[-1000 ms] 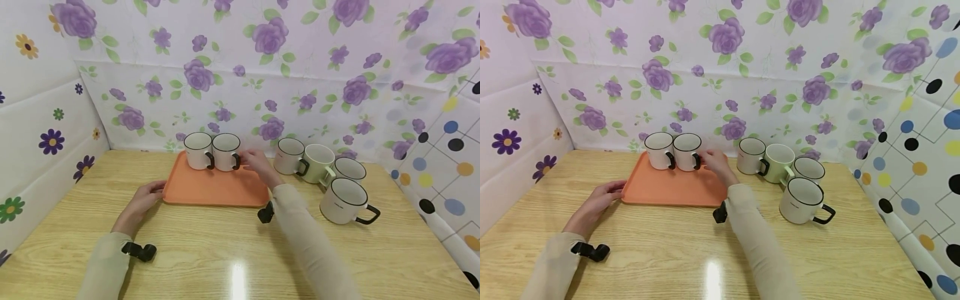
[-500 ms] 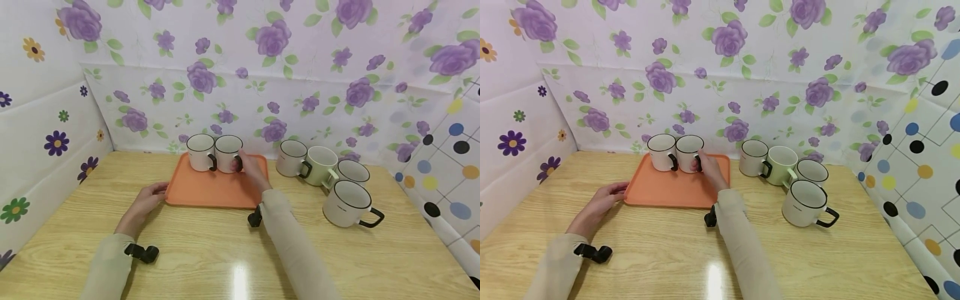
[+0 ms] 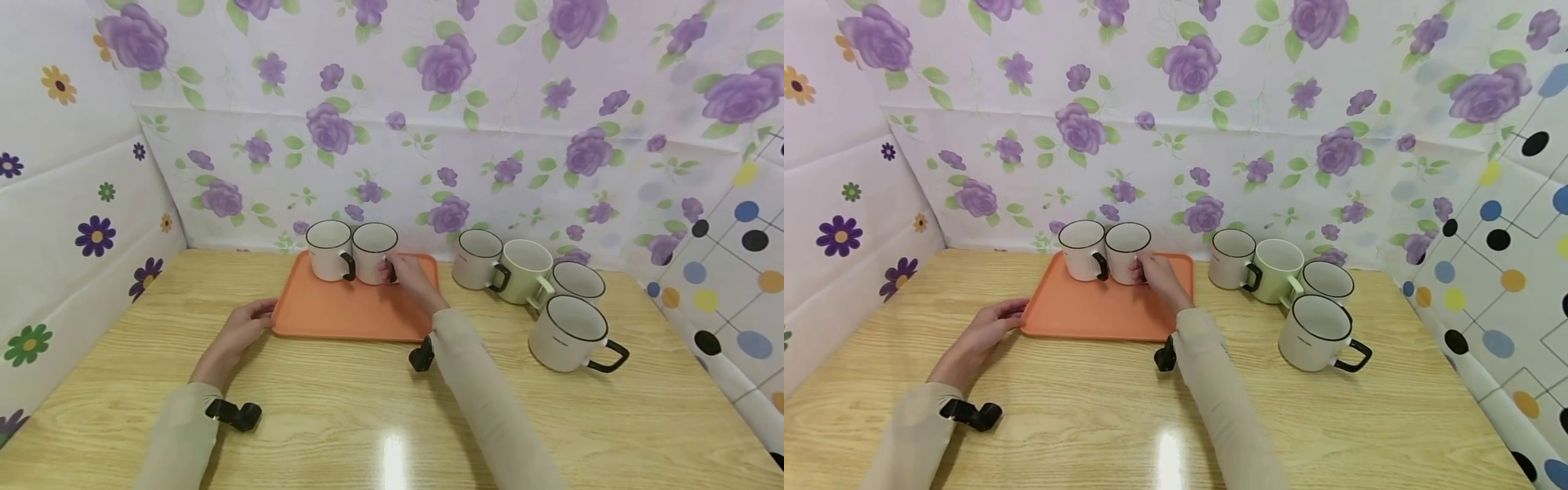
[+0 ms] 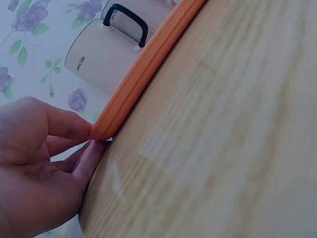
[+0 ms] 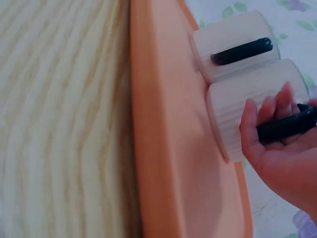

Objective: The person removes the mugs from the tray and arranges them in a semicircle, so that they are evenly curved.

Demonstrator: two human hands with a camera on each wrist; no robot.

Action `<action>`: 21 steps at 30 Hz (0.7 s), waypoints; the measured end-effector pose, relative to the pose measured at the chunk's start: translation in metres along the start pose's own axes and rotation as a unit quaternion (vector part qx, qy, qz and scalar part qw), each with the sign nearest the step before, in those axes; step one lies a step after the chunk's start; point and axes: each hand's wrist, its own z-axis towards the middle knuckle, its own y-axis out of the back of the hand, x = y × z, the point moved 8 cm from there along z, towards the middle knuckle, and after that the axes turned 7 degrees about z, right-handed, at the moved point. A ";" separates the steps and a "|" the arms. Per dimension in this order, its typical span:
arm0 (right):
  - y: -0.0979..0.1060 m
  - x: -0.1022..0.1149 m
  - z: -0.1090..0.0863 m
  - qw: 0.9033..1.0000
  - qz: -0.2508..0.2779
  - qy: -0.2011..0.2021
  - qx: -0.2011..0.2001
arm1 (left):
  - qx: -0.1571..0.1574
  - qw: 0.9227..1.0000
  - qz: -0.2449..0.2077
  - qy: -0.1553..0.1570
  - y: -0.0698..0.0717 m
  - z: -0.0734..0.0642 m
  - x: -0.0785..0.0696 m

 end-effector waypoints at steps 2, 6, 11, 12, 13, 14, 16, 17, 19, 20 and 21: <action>0.001 0.000 -0.002 1.000 -0.001 -0.008 0.001 | 0.002 1.000 -0.002 -0.001 -0.001 0.000 -0.001; 0.006 -0.001 -0.007 0.999 0.017 -0.033 -0.004 | 0.004 1.000 -0.005 -0.002 -0.002 0.000 -0.001; 0.013 -0.002 -0.013 0.997 0.059 -0.044 0.008 | 0.002 1.000 0.000 -0.004 -0.001 0.002 -0.001; 0.015 -0.002 -0.014 0.997 0.066 -0.043 0.013 | 0.002 1.000 0.003 -0.005 -0.001 0.002 -0.001; 0.016 -0.003 -0.015 0.996 0.072 -0.041 0.016 | 0.003 1.000 0.005 -0.005 -0.001 0.002 -0.001; 0.018 -0.003 -0.017 0.996 0.079 -0.041 0.020 | 0.004 1.000 0.005 -0.006 -0.001 0.002 -0.001; 0.021 -0.004 -0.018 0.995 0.089 -0.038 0.023 | 0.004 1.000 0.005 -0.010 -0.001 0.001 -0.001; 0.023 -0.004 -0.020 0.995 0.090 -0.036 0.023 | 0.004 1.000 0.005 -0.010 -0.001 0.001 -0.001; 0.026 -0.003 -0.022 0.995 0.090 -0.037 0.020 | 0.001 1.000 0.007 -0.011 -0.001 0.000 -0.001; 0.027 -0.002 -0.024 0.995 0.095 -0.037 0.019 | 0.000 1.000 0.007 -0.011 0.000 0.000 -0.001; 0.029 -0.001 -0.026 0.994 0.097 -0.038 0.016 | -0.001 1.000 0.008 -0.010 0.000 0.000 -0.001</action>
